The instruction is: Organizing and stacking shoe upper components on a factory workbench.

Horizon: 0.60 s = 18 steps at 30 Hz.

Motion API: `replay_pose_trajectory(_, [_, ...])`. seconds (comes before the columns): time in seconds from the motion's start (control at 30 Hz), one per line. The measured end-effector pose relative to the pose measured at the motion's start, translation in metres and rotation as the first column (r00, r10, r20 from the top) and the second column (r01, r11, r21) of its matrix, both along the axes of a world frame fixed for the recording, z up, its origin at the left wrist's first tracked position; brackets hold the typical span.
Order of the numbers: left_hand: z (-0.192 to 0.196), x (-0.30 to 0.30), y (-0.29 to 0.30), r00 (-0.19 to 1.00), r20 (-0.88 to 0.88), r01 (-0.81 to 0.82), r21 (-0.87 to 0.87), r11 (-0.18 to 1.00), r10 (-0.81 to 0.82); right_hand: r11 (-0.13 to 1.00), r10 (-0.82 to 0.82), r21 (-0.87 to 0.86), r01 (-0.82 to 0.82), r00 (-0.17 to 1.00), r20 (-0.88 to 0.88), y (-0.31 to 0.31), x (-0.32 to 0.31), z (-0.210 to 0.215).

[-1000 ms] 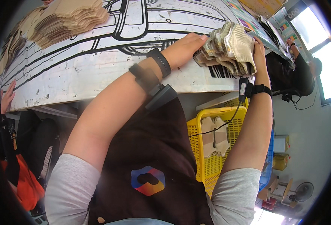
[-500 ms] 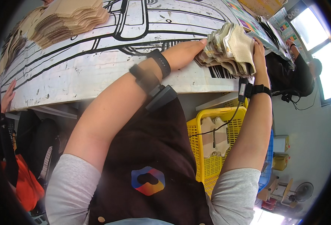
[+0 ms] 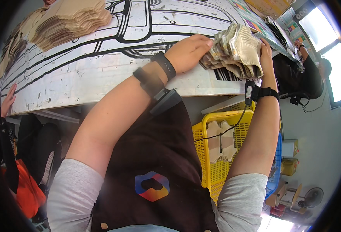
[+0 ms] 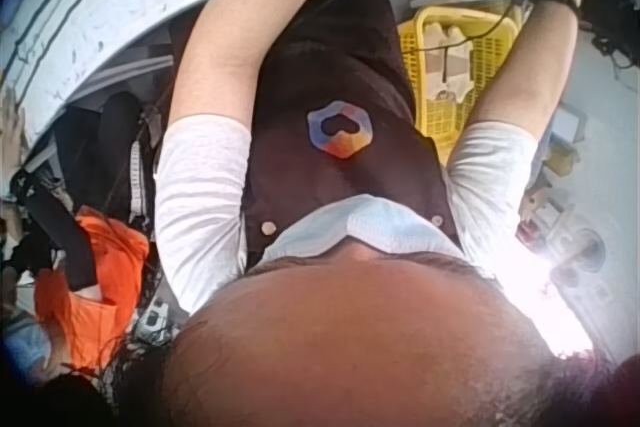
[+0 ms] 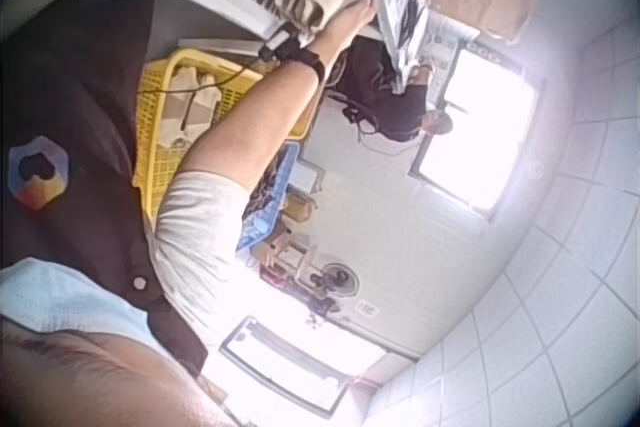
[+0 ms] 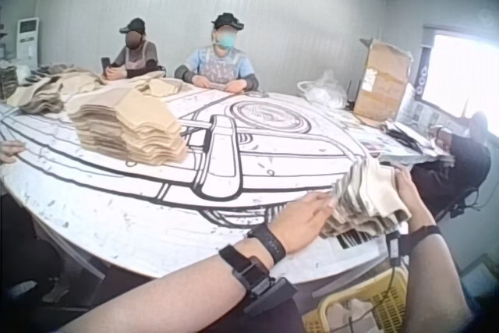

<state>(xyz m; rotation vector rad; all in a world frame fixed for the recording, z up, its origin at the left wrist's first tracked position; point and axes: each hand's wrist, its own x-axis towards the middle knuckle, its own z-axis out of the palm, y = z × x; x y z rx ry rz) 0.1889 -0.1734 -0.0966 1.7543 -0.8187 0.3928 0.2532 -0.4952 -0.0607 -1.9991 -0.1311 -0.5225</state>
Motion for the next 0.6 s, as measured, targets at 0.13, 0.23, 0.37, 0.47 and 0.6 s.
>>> replay_pose_trajectory(0.13, [0.006,0.000,0.007,0.960,0.231,-0.200,0.187,0.962,0.155,0.999,-0.019,-0.028,0.020,1.000,0.020,0.002,0.001,-0.001])
replay_pose_trajectory(0.23, [0.012,-0.002,0.009,0.956,0.269,-0.175,0.206,0.963,0.116,0.999,-0.003,-0.047,0.003,1.000,0.013,-0.003,-0.001,-0.001])
replay_pose_trajectory(0.37, [0.019,-0.009,0.011,1.000,0.014,-0.026,0.344,0.939,0.023,0.999,-0.010,-0.047,0.010,1.000,0.014,-0.005,-0.001,-0.002])
replay_pose_trajectory(0.47, [0.014,-0.011,0.008,0.998,-0.059,0.000,0.256,0.967,0.016,0.999,-0.009,-0.048,0.010,1.000,0.018,-0.002,0.001,0.000])
replay_pose_trajectory(0.6, [0.008,-0.010,0.005,0.973,-0.217,0.109,0.154,0.982,-0.074,0.982,-0.049,-0.179,0.054,0.998,0.029,0.003,0.000,0.001])
